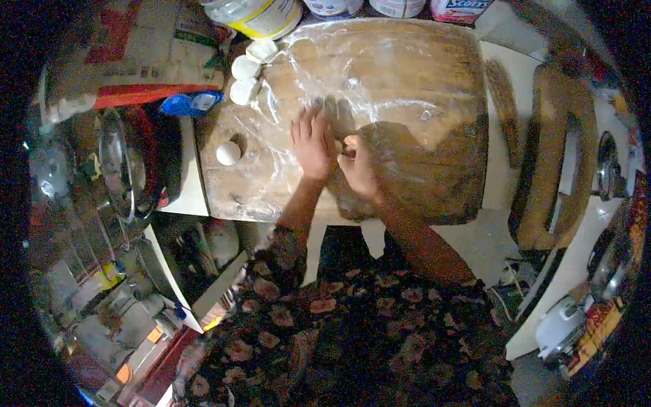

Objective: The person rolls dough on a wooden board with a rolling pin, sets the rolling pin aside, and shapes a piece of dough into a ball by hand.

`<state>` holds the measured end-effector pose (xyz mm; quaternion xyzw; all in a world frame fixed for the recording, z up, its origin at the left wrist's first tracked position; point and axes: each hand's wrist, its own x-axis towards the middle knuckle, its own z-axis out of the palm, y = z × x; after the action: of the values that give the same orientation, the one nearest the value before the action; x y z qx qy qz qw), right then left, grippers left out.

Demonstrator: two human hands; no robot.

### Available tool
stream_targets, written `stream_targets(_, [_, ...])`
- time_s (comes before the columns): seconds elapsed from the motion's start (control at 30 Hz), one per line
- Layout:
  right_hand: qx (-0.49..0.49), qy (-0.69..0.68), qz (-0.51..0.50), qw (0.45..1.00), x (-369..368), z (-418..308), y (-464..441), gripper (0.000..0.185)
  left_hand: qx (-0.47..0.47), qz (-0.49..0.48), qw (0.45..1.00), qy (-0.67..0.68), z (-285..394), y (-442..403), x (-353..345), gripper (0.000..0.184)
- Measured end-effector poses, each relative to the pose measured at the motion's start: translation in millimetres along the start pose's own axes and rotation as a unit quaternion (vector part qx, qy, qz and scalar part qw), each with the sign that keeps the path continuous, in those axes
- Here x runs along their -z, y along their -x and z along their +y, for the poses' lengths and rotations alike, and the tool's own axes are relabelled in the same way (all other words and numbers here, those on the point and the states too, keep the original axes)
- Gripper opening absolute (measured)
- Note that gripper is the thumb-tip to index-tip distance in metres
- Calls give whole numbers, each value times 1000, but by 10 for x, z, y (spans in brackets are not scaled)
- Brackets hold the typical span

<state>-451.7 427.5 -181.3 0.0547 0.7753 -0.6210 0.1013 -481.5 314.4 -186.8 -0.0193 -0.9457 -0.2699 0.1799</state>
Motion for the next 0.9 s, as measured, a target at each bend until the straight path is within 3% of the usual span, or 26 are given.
stream_targets(0.1, [-43, 93, -94, 990, -67, -43, -64, 32, -23, -38, 994, -96, -96, -249, 40, 42])
stream_targets(0.13, [-68, 204, -77, 974, -110, -90, -29, 25, -32, -48, 998, -8, -113, -265, 40, 42])
stream_targets(0.17, [-64, 205, -76, 974, -150, -113, -20, 25, -41, -59, 994, 79, -166, -252, 28, 43])
stream_targets(0.2, [-14, 193, -44, 980, -209, -123, -26, 26, -110, -126, 986, 1, -200, -203, 130, 39])
stream_targets(0.23, [35, 180, -13, 983, -270, -126, -21, 26, -112, -125, 986, -3, -219, -113, 236, 39])
stream_targets(0.27, [125, 179, 4, 976, -282, -137, -8, 24, 135, -175, 928, 300, -127, -73, 454, 37])
stream_targets(0.3, [127, 175, 1, 976, -291, -166, 15, 24, 361, -193, 722, 558, -79, -18, 594, 36])
stream_targets(0.33, [196, 207, -60, 957, -296, -192, 61, 22, 364, -191, 723, 556, -95, 90, 636, 36])
stream_targets(0.37, [263, 236, -120, 928, -317, -206, 87, 19, 383, -86, 739, 548, -141, 227, 622, 36])
stream_targets(0.4, [262, 234, -122, 928, -388, -170, 81, 19, 396, 18, 746, 534, -222, 357, 550, 37])
stream_targets(0.43, [241, 208, -129, 939, -483, -115, 53, 19, 377, 46, 816, 435, -338, 528, 364, 33])
stream_targets(0.5, [218, 188, -134, 948, -584, -70, -56, 18, 211, 52, 958, 185, -299, 476, 330, 32])
stream_targets(0.53, [177, 165, -79, 967, -605, -40, -95, 17, 216, 50, 956, 190, -335, 412, 312, 32])
stream_targets(0.57, [136, 141, -22, 980, -616, -23, -128, 16, 118, 36, 990, 67, -376, 197, 340, 33])
stream_targets(0.6, [40, 106, -48, 992, -591, -81, -166, 18, 16, 21, 998, -57, -432, 10, 344, 34])
stream_targets(0.63, [38, 111, -48, 992, -577, -78, -175, 18, 19, 20, 998, -54, -485, -115, 329, 34])
stream_targets(0.7, [-58, 49, -89, 993, -561, -108, -181, 21, 18, 4, 991, -136, -577, -301, 325, 35])
stream_targets(0.77, [-21, 100, -74, 992, -596, -190, -199, 23, 12, 29, 991, -128, -591, -314, 278, 36])
stream_targets(0.83, [40, 191, -53, 979, -696, -266, -189, 29, 53, -43, 982, 175, -732, -130, 202, 39])
stream_targets(0.87, [131, 213, -19, 968, -714, -207, -162, 29, 209, -142, 924, 287, -708, 21, 314, 42])
stream_targets(0.9, [131, 212, -18, 968, -672, -249, -136, 29, 209, -143, 924, 287, -659, 80, 423, 42])
